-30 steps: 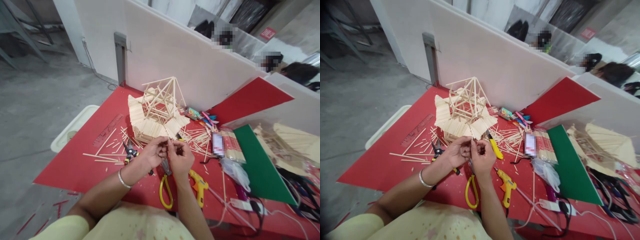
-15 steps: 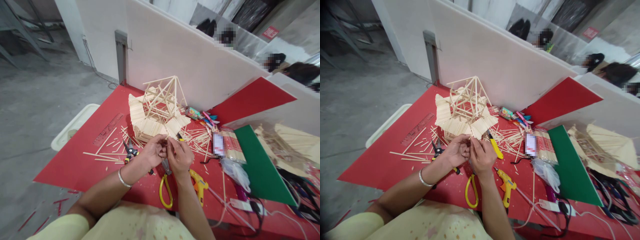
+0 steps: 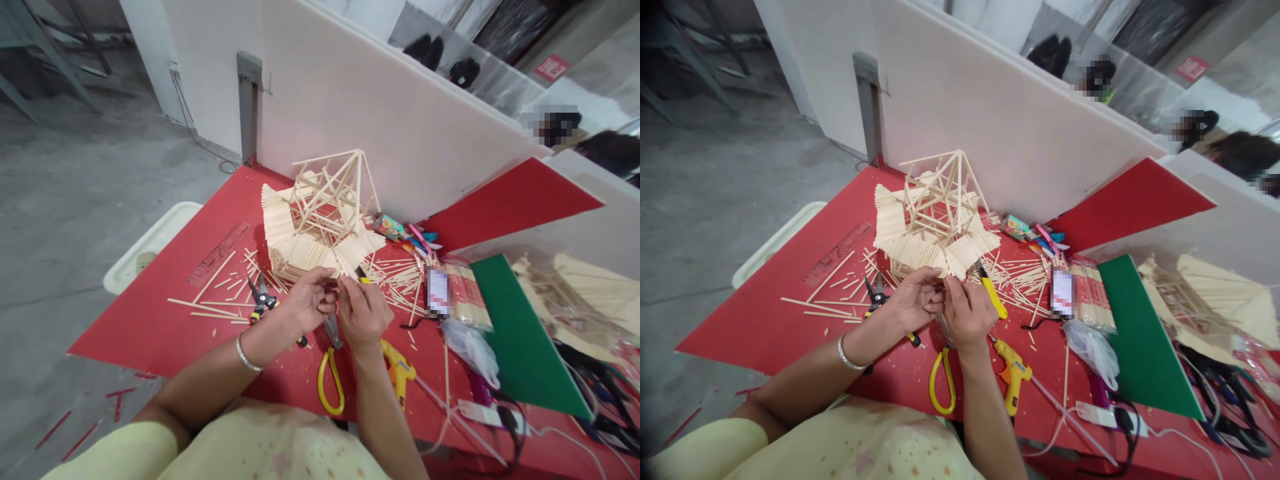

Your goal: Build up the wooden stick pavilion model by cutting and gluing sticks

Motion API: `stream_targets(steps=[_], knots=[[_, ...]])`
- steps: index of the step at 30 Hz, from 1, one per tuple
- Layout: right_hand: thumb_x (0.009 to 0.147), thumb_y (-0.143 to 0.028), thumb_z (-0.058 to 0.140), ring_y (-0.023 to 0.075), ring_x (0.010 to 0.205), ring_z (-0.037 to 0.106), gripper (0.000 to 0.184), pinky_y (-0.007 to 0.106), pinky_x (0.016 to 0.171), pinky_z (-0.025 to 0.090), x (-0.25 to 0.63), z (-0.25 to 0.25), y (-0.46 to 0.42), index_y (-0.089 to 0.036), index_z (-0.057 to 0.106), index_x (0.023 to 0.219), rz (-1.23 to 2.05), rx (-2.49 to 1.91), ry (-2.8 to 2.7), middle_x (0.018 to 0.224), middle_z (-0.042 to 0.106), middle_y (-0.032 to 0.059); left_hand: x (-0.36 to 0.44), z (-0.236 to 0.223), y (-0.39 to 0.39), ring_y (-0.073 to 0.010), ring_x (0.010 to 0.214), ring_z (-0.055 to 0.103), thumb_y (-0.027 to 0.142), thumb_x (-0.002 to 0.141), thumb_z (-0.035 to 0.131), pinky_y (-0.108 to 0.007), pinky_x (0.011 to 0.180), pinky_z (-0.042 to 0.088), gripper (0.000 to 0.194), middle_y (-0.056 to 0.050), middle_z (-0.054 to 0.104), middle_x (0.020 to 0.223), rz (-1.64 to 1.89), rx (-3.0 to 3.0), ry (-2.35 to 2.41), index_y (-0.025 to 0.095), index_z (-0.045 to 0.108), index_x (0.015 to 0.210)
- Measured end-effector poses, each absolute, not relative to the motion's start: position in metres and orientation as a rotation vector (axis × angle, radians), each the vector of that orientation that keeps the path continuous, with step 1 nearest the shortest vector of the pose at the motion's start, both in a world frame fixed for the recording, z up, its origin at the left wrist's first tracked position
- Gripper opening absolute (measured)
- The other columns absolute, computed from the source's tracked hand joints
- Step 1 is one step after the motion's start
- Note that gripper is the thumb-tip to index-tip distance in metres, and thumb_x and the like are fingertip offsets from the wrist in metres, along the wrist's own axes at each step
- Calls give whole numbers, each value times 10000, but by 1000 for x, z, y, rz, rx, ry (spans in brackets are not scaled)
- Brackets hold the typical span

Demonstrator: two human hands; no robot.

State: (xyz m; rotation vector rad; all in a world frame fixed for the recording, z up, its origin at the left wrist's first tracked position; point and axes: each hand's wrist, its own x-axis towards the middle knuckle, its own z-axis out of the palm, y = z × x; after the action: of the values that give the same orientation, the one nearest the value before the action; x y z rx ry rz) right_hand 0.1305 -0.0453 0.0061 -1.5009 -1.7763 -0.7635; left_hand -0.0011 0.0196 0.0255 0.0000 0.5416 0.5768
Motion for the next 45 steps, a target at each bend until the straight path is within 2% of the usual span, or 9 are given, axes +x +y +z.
stream_targets(steps=[7,12,22,30,39,42,45], knots=[[895,-204,681,145,731,609,220,273,708,479,127,9,-46,-248,713,1107,-810,-1506,-1767,792,664,43,-2,24,20,-52,393,413,209,723,698,-152,334,254,161,37,525,554,573,-14,535,141,552,711],[873,-176,694,162,712,604,301,293,692,486,121,14,-46,-205,680,1172,-812,-1466,-1797,774,668,52,-2,21,21,-50,392,403,225,712,717,-154,339,251,184,31,523,554,570,-12,535,145,554,685],[864,-144,683,171,721,620,326,299,709,510,119,13,-47,-192,666,1185,-799,-1467,-1796,779,670,58,-2,24,20,-35,387,381,179,669,766,-146,349,229,184,39,511,522,562,50,515,135,588,671],[896,-171,641,173,732,637,269,307,725,511,115,15,-47,-208,671,1161,-778,-1486,-1748,806,682,66,2,29,18,-20,371,370,162,640,793,-151,357,207,216,42,529,515,614,82,543,134,579,634],[903,-182,629,179,713,610,377,314,686,481,106,15,-56,-189,634,1280,-757,-1492,-1792,768,658,59,-6,42,14,-15,365,361,186,671,801,-137,345,205,262,70,469,475,604,188,635,149,543,634],[921,-217,604,187,781,631,412,325,755,505,104,8,-69,-194,608,1332,-631,-1561,-1804,870,690,79,-7,42,6,-11,375,354,195,680,814,-125,350,228,272,86,432,469,614,270,642,146,548,659],[930,-259,579,200,890,645,402,334,820,512,121,-12,-102,-243,616,1330,-456,-1761,-1715,1011,703,90,-9,33,-3,-3,418,366,212,681,837,-115,358,242,270,58,530,588,616,346,590,131,586,738]])
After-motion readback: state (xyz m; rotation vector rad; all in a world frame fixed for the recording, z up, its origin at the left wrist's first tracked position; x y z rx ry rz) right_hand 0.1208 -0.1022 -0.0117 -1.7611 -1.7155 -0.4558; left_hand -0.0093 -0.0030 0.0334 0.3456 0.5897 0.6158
